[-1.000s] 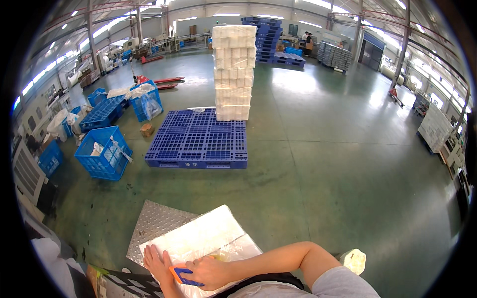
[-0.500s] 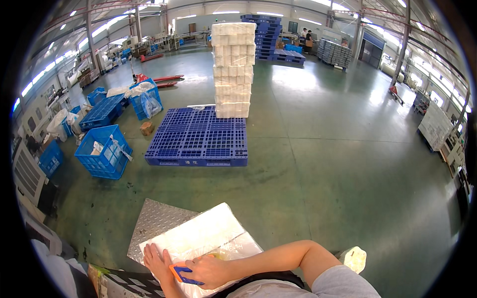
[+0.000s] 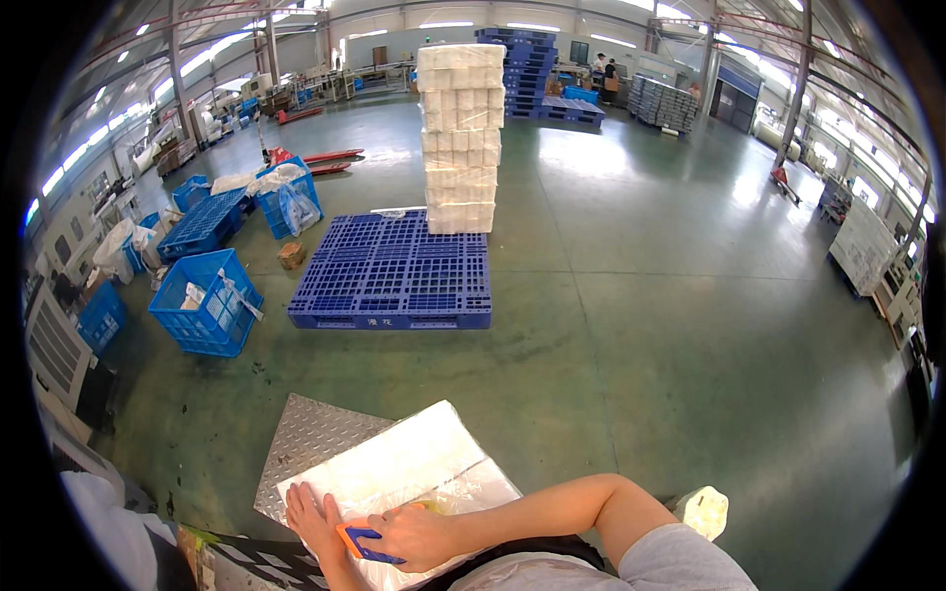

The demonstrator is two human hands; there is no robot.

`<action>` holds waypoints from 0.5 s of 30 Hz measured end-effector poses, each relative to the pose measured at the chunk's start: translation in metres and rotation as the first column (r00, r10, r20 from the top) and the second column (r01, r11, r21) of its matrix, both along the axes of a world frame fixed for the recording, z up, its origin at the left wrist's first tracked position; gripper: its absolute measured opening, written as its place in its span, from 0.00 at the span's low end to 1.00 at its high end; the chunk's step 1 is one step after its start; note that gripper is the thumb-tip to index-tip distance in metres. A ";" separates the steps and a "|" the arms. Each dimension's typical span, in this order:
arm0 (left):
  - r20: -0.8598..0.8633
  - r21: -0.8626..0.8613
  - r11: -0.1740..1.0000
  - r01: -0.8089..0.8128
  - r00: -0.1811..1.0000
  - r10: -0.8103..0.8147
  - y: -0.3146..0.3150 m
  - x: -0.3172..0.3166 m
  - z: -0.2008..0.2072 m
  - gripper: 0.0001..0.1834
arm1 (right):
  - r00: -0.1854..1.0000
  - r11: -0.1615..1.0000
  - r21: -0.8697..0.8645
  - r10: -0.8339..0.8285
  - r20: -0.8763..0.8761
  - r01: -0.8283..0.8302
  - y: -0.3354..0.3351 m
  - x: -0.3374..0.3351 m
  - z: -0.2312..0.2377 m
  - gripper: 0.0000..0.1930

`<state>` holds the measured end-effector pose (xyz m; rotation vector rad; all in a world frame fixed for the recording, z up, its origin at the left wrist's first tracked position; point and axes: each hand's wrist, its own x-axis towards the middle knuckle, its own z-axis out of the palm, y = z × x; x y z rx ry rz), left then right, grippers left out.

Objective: The person uses a tape dispenser to seal a plastic bag containing stacks of paper products on a metal platform.

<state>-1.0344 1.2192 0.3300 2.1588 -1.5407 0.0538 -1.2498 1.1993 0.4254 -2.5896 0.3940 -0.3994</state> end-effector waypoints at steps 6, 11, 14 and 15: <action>0.003 -0.024 1.000 0.007 1.000 -0.007 0.001 0.003 -0.003 0.28 | 0.999 1.000 -0.011 0.024 -0.025 -0.024 -0.002 0.003 0.001 0.25; 0.054 -0.219 0.974 0.052 0.998 -0.041 0.000 0.012 -0.025 0.27 | 0.995 0.992 -0.121 -0.020 0.101 0.032 0.002 -0.002 -0.001 0.28; 0.002 -0.122 0.992 -0.014 1.000 0.014 -0.004 0.001 -0.012 0.28 | 0.998 0.987 -0.156 -0.032 -0.057 0.023 0.000 -0.004 0.002 0.28; 0.014 -0.118 0.993 -0.016 1.000 0.018 -0.005 -0.001 -0.010 0.28 | 0.998 0.986 -0.166 -0.033 -0.052 0.024 0.000 -0.004 0.003 0.28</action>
